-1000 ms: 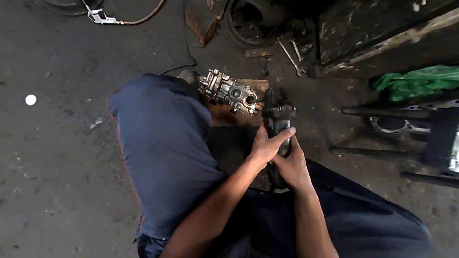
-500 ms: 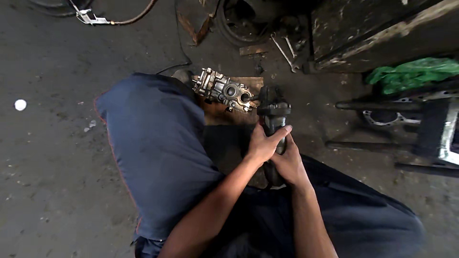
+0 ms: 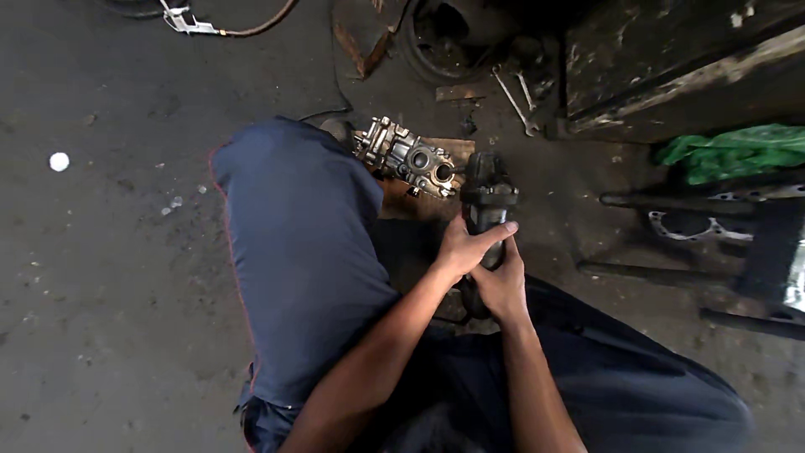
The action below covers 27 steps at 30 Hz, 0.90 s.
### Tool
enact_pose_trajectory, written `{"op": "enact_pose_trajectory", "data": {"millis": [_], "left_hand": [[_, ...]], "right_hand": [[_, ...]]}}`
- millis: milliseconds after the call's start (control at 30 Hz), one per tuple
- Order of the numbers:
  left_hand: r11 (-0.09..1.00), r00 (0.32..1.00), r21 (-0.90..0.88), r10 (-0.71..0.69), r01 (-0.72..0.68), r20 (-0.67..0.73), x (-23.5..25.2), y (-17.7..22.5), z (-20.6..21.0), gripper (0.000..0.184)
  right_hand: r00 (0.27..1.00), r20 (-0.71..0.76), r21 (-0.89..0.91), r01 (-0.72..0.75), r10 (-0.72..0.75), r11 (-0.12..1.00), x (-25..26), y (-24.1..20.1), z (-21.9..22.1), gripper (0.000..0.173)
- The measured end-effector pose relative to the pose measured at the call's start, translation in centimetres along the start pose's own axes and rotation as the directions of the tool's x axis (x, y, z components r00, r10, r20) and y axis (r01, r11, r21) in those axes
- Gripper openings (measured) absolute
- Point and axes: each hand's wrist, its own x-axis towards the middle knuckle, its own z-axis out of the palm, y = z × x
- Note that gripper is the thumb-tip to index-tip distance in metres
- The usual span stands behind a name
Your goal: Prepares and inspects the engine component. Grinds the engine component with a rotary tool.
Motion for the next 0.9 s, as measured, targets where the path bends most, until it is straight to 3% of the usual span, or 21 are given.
{"op": "enact_pose_trajectory", "data": {"millis": [900], "left_hand": [[1.0, 1.0, 0.009, 0.012, -0.012, 0.003, -0.01, -0.81, 0.07, 0.064]], "right_hand": [[1.0, 0.008, 0.031, 0.012, -0.013, 0.999, -0.31, 0.95, 0.02, 0.088]]}}
